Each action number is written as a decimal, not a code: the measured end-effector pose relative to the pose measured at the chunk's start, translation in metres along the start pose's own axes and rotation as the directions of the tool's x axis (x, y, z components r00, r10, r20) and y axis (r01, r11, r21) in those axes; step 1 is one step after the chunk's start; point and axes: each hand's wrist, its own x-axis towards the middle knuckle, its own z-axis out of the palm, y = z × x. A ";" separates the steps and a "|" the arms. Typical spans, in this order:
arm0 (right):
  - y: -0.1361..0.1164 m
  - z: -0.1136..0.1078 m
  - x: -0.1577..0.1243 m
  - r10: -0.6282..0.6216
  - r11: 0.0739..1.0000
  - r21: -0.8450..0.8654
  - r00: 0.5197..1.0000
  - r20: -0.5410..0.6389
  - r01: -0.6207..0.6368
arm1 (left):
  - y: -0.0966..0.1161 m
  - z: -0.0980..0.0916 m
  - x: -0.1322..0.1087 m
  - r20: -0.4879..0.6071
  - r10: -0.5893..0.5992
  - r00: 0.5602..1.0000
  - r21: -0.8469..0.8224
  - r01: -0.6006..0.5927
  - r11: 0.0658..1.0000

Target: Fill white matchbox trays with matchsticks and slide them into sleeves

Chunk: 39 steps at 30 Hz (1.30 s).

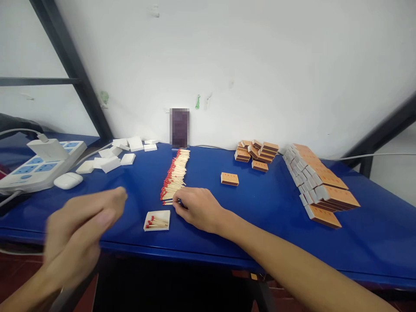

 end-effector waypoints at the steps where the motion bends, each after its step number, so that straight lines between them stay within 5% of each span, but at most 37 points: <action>1: -0.001 0.000 0.000 0.011 1.000 0.004 1.000 -0.002 -0.011 | 0.001 0.001 0.016 0.002 0.004 1.000 -0.036 -0.003 0.999; 4: -0.002 -0.001 0.000 0.045 0.999 0.010 0.999 -0.010 -0.045 | -0.008 0.000 0.043 -0.003 -0.035 0.999 -0.204 0.033 0.978; 9: -0.004 -0.003 0.001 0.062 0.998 0.028 0.998 -0.012 -0.061 | -0.034 0.000 0.041 0.076 -0.116 0.990 -0.366 0.136 0.921; 14: -0.005 -0.002 0.001 0.044 0.998 0.041 0.999 -0.014 -0.044 | -0.032 -0.006 0.039 0.267 -0.127 0.955 -0.024 0.139 0.990; 20: -0.003 -0.002 0.002 0.025 0.999 0.032 1.000 -0.002 -0.025 | -0.035 -0.006 0.031 0.434 -0.076 0.898 0.408 -0.121 0.905; 24: -0.004 -0.002 0.001 0.024 0.999 0.026 1.000 -0.013 -0.024 | -0.037 -0.002 0.027 0.478 -0.047 0.877 0.489 -0.221 0.844; 39: -0.001 0.001 0.001 0.052 0.998 0.036 0.998 -0.018 -0.051 | -0.035 -0.003 0.029 0.517 -0.092 0.851 0.498 -0.212 0.841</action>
